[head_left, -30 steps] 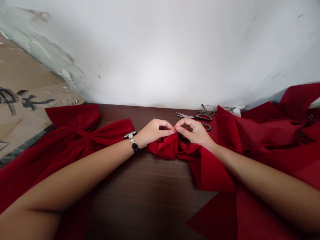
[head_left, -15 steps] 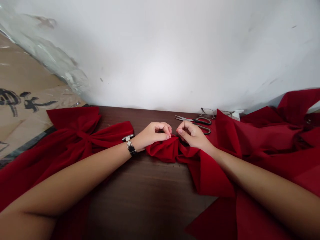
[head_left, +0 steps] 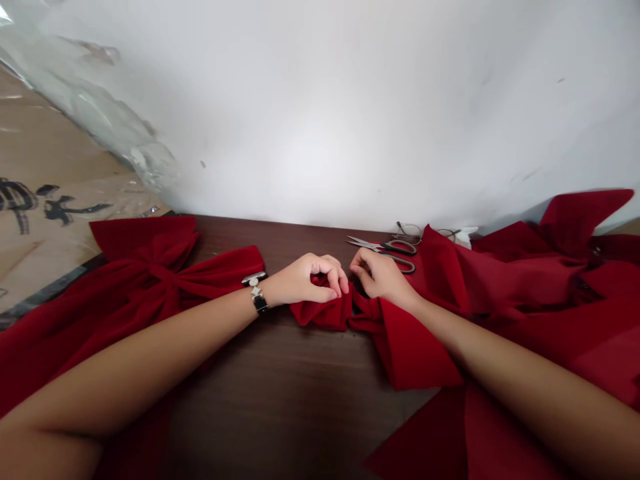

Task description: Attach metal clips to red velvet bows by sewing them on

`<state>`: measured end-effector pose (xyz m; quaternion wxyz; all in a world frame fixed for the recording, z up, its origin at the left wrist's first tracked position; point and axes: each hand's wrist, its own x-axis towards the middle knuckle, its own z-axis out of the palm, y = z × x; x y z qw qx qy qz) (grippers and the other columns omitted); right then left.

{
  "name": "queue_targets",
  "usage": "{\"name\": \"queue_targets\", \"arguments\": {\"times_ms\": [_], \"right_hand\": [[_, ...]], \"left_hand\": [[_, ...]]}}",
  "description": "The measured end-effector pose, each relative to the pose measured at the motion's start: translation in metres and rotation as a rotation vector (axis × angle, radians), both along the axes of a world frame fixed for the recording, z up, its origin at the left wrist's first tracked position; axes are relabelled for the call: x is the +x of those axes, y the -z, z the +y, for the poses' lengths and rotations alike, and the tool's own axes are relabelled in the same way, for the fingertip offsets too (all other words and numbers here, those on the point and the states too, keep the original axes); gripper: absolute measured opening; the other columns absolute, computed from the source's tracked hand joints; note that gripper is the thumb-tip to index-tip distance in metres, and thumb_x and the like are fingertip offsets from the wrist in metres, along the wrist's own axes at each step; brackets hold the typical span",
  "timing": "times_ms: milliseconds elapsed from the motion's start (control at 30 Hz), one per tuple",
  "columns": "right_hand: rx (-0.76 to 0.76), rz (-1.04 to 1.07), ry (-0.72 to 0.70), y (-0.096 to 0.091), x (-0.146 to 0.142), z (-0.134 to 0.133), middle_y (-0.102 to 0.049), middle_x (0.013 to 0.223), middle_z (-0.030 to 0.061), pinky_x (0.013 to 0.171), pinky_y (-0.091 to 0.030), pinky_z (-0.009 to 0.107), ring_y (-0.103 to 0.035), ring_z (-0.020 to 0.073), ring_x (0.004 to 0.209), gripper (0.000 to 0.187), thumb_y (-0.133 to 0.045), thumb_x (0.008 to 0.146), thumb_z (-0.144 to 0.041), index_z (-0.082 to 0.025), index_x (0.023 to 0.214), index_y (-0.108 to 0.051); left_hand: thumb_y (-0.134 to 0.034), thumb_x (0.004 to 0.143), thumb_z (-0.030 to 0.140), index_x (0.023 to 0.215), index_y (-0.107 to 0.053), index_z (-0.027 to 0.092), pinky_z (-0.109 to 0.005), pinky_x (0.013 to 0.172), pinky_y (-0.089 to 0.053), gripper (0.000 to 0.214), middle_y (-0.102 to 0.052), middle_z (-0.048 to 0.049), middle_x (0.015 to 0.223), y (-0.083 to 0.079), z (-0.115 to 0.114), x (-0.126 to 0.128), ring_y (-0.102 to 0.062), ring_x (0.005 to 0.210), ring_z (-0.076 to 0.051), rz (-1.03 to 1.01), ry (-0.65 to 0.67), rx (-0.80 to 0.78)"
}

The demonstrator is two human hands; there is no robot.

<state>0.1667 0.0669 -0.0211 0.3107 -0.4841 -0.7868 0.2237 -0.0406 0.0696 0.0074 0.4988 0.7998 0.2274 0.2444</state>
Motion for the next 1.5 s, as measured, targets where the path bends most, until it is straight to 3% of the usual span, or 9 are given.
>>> {"name": "queue_targets", "arguments": {"times_ms": [267, 533, 733, 900, 1000, 1333, 1500], "right_hand": [[0.042, -0.1, 0.014, 0.001, 0.0, -0.005, -0.055, 0.07, 0.003, 0.061, -0.035, 0.027, -0.05, 0.0166, 0.065, 0.017, -0.048, 0.08, -0.01, -0.021, 0.07, -0.042], [0.042, -0.006, 0.02, 0.001, 0.001, -0.002, -0.055, 0.067, 0.0017, 0.061, -0.036, 0.027, -0.05, 0.0167, 0.063, 0.014, -0.049, 0.08, -0.012, -0.021, 0.07, -0.044], [0.044, 0.159, 0.037, 0.002, 0.004, 0.0, -0.055, 0.068, 0.0008, 0.056, -0.038, 0.026, -0.049, 0.0146, 0.058, 0.012, -0.044, 0.088, -0.025, -0.021, 0.077, -0.046], [0.055, 0.212, 0.017, 0.0, 0.004, -0.002, -0.054, 0.068, 0.0005, 0.055, -0.037, 0.025, -0.048, 0.0137, 0.058, 0.012, -0.045, 0.088, -0.026, -0.02, 0.077, -0.047], [0.075, 0.248, 0.005, -0.001, 0.004, -0.004, -0.054, 0.069, 0.0002, 0.055, -0.037, 0.025, -0.047, 0.0129, 0.058, 0.013, -0.046, 0.089, -0.027, -0.02, 0.078, -0.047], [0.317, 0.294, -0.064, -0.006, 0.005, -0.013, -0.056, 0.071, 0.0006, 0.055, -0.039, 0.024, -0.049, 0.0115, 0.058, 0.014, -0.047, 0.094, -0.026, -0.02, 0.082, -0.05], [0.452, 0.29, -0.14, -0.007, 0.005, -0.018, -0.059, 0.071, 0.0013, 0.058, -0.044, 0.025, -0.055, 0.0125, 0.063, 0.011, -0.05, 0.093, -0.021, -0.02, 0.083, -0.052]], "left_hand": [[-0.065, 0.074, 0.013, 0.069, -0.069, 0.016, -0.03, 0.083, -0.046, 0.007, -0.069, -0.0057, 0.077, -0.001, 0.001, 0.002, -0.058, 0.088, -0.017, 0.006, -0.001, 0.0], [-0.067, 0.077, 0.017, 0.07, -0.068, 0.014, -0.03, 0.084, -0.046, 0.008, -0.069, -0.0061, 0.08, 0.0, 0.003, 0.0, -0.06, 0.084, -0.016, -0.041, 0.032, -0.113], [-0.064, 0.085, 0.026, 0.086, -0.067, 0.014, -0.031, 0.092, -0.046, 0.013, -0.072, -0.0096, 0.099, 0.003, -0.003, 0.003, -0.063, 0.099, -0.017, -0.114, -0.087, -0.315], [-0.068, 0.083, 0.028, 0.088, -0.069, 0.013, -0.023, 0.079, -0.048, 0.017, -0.074, -0.0059, 0.089, 0.002, -0.005, 0.007, -0.064, 0.078, -0.01, -0.104, -0.225, -0.428], [-0.076, 0.075, 0.026, 0.089, -0.073, 0.013, -0.023, 0.081, -0.05, 0.019, -0.075, -0.005, 0.088, 0.002, -0.005, 0.009, -0.066, 0.079, -0.011, -0.13, -0.297, -0.492], [-0.081, 0.069, 0.024, 0.094, -0.074, 0.014, -0.024, 0.083, -0.053, 0.027, -0.077, -0.0062, 0.09, 0.002, -0.004, 0.012, -0.071, 0.082, -0.013, -0.172, -0.396, -0.662], [-0.082, 0.069, 0.023, 0.092, -0.075, 0.014, -0.023, 0.082, -0.054, 0.026, -0.077, -0.006, 0.09, -0.002, -0.003, 0.013, -0.07, 0.081, -0.012, -0.139, -0.373, -0.691]]}}
